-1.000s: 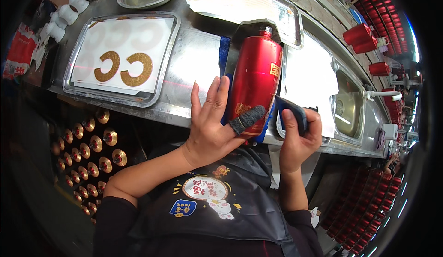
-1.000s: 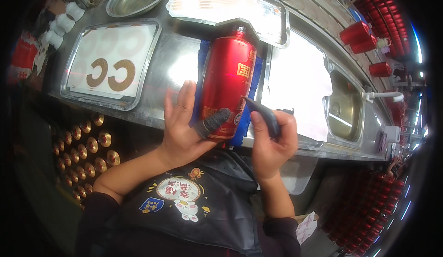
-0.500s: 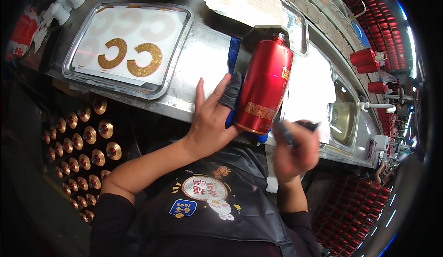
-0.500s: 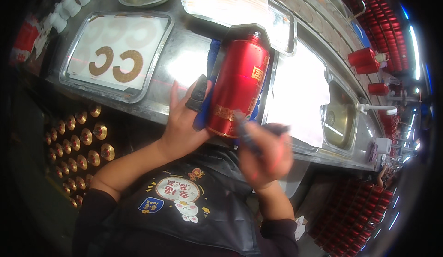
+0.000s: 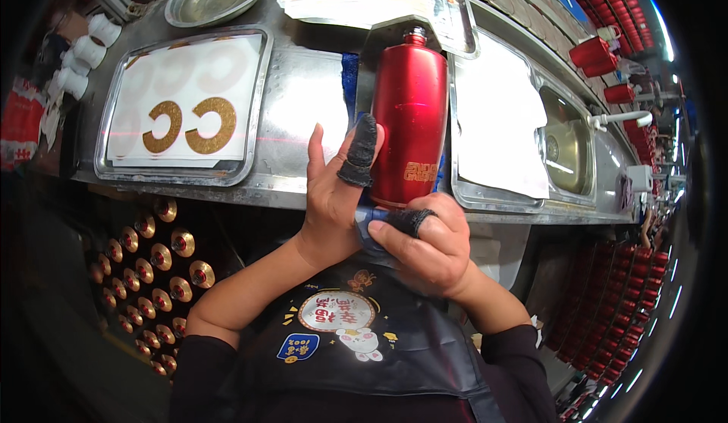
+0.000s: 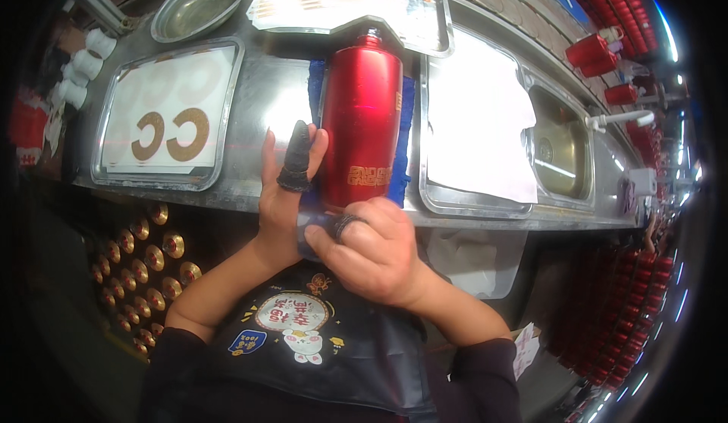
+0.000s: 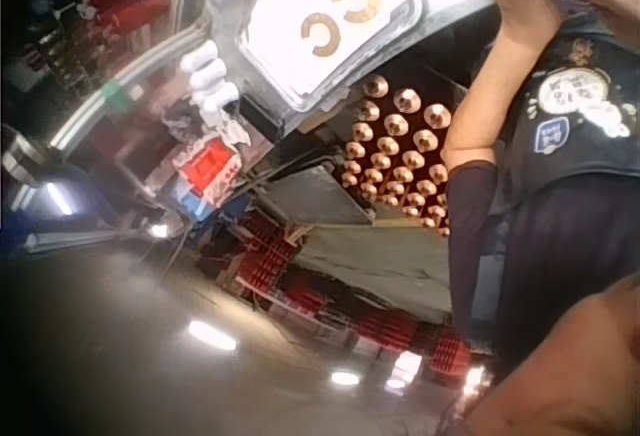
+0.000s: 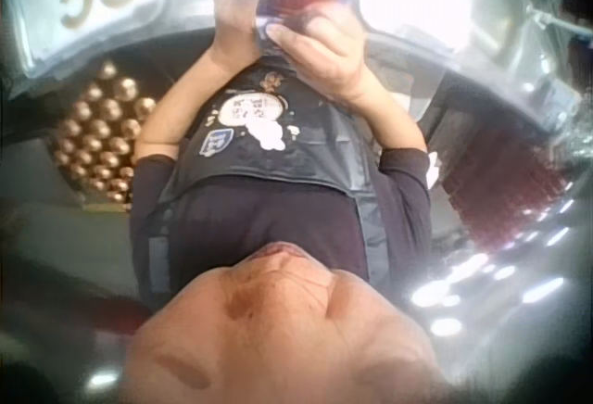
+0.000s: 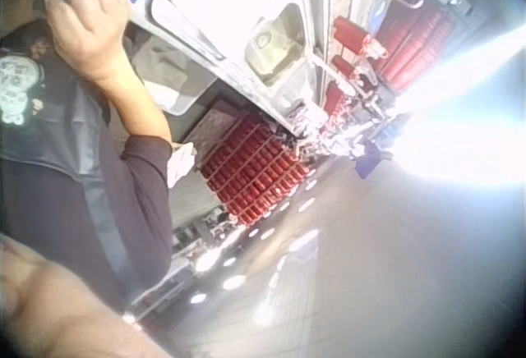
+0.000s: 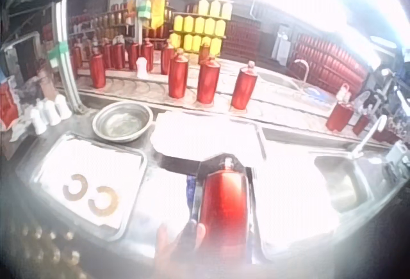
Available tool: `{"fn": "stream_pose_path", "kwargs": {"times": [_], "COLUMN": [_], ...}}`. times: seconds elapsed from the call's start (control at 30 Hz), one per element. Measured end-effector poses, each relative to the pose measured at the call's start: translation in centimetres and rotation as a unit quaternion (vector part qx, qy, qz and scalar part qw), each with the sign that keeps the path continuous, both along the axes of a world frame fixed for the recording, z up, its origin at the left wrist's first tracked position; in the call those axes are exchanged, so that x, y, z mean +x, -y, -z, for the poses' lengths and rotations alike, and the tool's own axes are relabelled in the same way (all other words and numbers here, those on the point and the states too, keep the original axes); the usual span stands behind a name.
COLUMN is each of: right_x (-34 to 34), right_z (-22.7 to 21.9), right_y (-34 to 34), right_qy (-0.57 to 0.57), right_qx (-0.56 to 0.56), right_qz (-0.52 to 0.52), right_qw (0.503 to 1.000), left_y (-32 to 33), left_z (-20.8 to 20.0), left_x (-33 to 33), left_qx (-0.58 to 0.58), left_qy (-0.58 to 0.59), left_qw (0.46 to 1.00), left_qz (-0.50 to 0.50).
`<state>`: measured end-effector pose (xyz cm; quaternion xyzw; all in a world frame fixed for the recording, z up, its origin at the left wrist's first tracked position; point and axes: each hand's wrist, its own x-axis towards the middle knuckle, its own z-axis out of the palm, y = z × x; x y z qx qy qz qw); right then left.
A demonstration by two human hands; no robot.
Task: The person picks up red cylindrical containers and applies gold circular stickers to the necks and paper labels to the bodies. They smooth the labels with their fingers and place the finished containers on a tray.
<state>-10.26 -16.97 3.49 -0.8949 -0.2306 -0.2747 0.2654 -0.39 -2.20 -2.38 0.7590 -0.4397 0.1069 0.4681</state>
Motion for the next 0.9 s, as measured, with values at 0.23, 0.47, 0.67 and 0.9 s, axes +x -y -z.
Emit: {"fn": "stream_pose_path", "kwargs": {"times": [0.23, 0.47, 0.67, 0.9], "right_x": [-2.8, -2.5, -3.9, 8.5], "right_z": [1.5, 2.2, 4.1, 0.5], "right_y": [1.9, 2.2, 2.7, 8.4], "right_qy": [-0.037, 0.022, -0.034, -0.03], "right_qx": [0.155, 0.129, 0.144, 0.33], "right_qz": [0.103, 0.034, 0.047, 0.189], "right_qw": [0.982, 0.991, 0.988, 0.924], "left_y": [-0.7, -1.3, -1.0, 1.1], "left_z": [0.2, 0.9, -0.5, -1.3], "left_x": [0.0, 0.7, 0.0, -0.3], "left_qx": [0.07, 0.123, 0.078, 0.089], "left_qy": [-0.05, -0.073, -0.086, 0.007], "left_qw": [0.996, 0.989, 0.993, 0.994], "left_qz": [0.02, 0.046, 0.025, 0.057]}}
